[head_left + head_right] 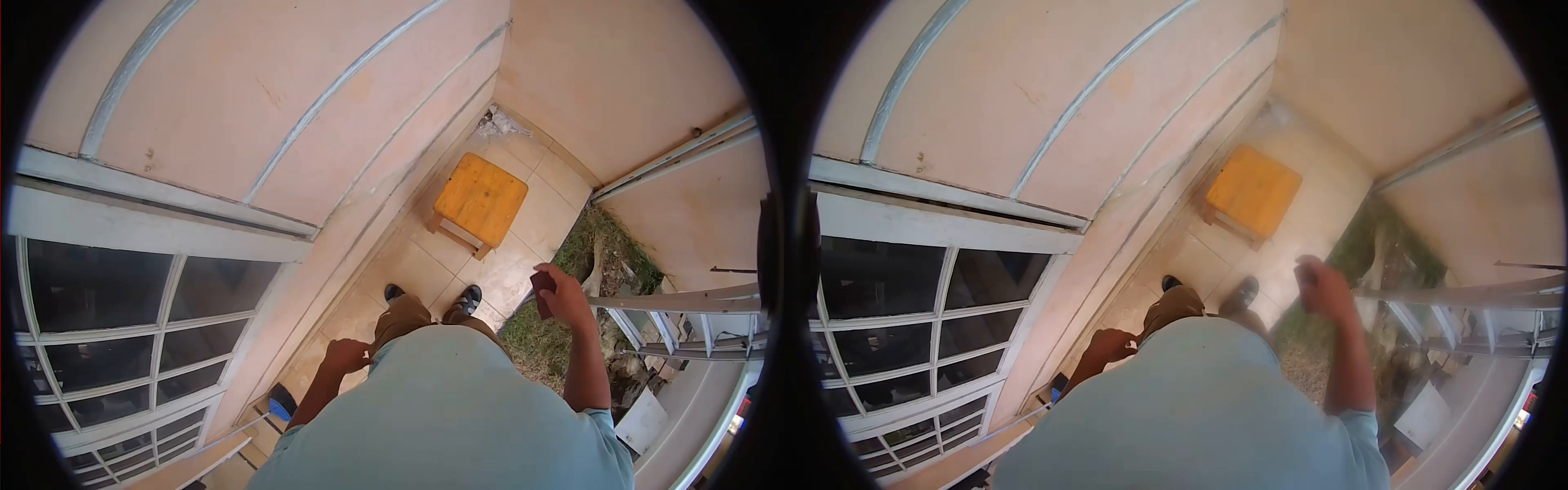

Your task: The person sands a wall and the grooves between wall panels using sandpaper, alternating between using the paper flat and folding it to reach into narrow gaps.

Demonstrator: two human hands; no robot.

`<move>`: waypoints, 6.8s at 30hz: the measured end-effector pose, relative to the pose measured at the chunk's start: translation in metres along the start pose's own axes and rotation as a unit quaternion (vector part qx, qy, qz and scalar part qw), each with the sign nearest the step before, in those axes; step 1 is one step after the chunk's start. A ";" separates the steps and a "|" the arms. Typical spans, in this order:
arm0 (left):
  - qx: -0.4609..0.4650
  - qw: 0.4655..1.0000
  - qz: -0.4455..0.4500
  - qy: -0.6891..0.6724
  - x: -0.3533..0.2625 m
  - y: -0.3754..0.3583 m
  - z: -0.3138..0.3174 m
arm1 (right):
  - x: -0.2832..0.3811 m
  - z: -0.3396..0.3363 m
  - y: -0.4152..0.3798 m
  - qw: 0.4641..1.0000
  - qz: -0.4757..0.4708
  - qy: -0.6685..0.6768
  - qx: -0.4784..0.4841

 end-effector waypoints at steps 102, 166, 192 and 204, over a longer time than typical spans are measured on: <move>-0.695 0.414 -0.311 0.498 0.114 -0.128 -0.420 | 0.328 0.216 0.309 0.698 -0.591 0.014 -0.404; -0.703 0.401 -0.320 0.491 0.115 -0.124 -0.421 | 0.343 0.190 0.276 0.687 -0.619 -0.050 -0.378; -0.699 0.417 -0.296 0.500 0.116 -0.127 -0.416 | 0.321 0.124 0.358 0.683 -0.559 -0.058 -0.467; -0.700 0.414 -0.283 0.509 0.114 -0.127 -0.419 | 0.319 0.127 0.356 0.647 -0.634 -0.071 -0.418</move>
Point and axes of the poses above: each hand's wrist, its own y-axis towards the middle knuckle, its own z-axis out of the palm, x = y × z, the point moved 4 cm from there along y, towards the middle knuckle, and after that the axes turned 4 degrees about y, right-handed, at the moved point
